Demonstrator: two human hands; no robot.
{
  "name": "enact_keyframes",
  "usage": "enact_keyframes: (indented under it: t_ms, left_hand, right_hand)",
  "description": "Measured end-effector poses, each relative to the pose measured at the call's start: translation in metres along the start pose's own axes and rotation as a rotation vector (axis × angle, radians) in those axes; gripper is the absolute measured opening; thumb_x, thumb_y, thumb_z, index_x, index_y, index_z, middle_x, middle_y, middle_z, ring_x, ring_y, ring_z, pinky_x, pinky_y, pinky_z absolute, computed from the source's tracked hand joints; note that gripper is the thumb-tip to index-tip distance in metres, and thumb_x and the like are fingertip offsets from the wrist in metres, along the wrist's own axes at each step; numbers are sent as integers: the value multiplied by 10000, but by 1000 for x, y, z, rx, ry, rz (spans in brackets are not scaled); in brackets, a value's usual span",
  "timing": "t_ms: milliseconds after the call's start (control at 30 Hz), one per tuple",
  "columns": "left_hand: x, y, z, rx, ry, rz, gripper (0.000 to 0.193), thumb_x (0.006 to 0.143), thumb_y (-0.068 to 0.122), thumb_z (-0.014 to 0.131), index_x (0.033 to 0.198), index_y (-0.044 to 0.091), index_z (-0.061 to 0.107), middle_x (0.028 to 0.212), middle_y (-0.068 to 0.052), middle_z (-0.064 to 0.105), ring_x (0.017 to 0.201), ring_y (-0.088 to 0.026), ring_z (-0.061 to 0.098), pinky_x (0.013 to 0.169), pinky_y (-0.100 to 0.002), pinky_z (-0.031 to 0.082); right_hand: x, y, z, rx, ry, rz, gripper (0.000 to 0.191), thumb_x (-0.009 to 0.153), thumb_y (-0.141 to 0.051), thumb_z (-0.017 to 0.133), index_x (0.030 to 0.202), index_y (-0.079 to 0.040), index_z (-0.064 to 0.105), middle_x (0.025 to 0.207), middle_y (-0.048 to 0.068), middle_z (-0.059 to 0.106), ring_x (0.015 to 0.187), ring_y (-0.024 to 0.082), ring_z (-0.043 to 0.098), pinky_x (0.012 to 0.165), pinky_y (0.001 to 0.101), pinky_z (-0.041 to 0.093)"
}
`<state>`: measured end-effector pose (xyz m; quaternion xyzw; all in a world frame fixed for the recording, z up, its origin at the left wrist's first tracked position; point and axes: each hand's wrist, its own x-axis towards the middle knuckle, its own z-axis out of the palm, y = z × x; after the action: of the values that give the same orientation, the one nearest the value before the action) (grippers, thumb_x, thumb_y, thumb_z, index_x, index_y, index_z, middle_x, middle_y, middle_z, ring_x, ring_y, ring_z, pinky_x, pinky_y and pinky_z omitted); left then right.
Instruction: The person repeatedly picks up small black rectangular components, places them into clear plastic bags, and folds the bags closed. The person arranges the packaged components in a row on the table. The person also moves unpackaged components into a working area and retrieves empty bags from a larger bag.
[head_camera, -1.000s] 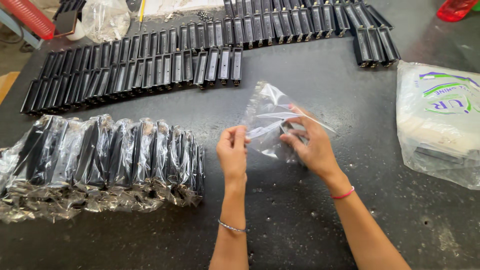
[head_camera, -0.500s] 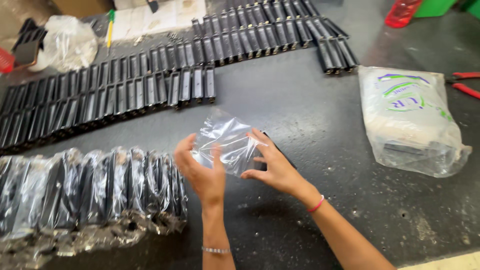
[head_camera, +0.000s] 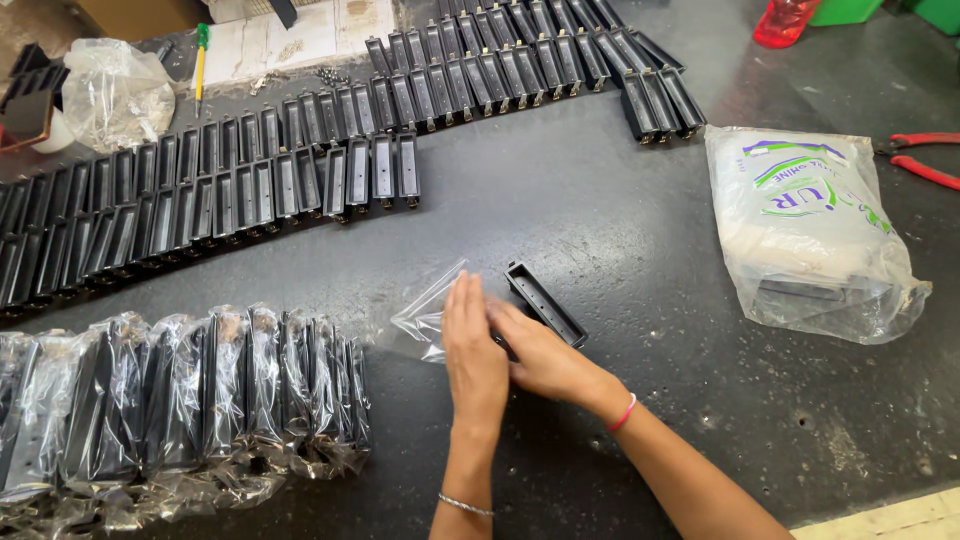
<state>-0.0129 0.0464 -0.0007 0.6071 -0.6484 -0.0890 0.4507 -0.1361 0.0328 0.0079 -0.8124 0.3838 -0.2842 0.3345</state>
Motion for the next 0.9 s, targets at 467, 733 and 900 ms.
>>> enact_keyframes:
  t_ms: [467,733,900]
  left_hand:
    - [10,-46,2,-50,76,-38,500,898,-112,476,1394,-87,525,1461,-273,539,1402,-417,479,1180,-447,372]
    - [10,-37,0,-34,69,-42,396,1039,100,499,1389,-83,534,1460,-270,539,1394,-424,475,1161,-468,370]
    - [4,-25,-6,-81,12,-87,392,1049,112,475,1386,-78,540,1475,-259,533,1413,-415,460,1164,-461,369]
  right_hand:
    - [2,29,-43,-292,198,406,554,858,-247,734,1369,-89,590,1143,205,700,1082,397,670,923,468,528]
    - [-15,28,-97,293,-121,621,411,945,-278,633,1307,-115,738,991,21,720,818,117,589,682,289,479]
    - [0,47,-43,391,-200,431,407,971,-244,589,1319,-59,693,1117,34,745,987,131,636,867,289,533]
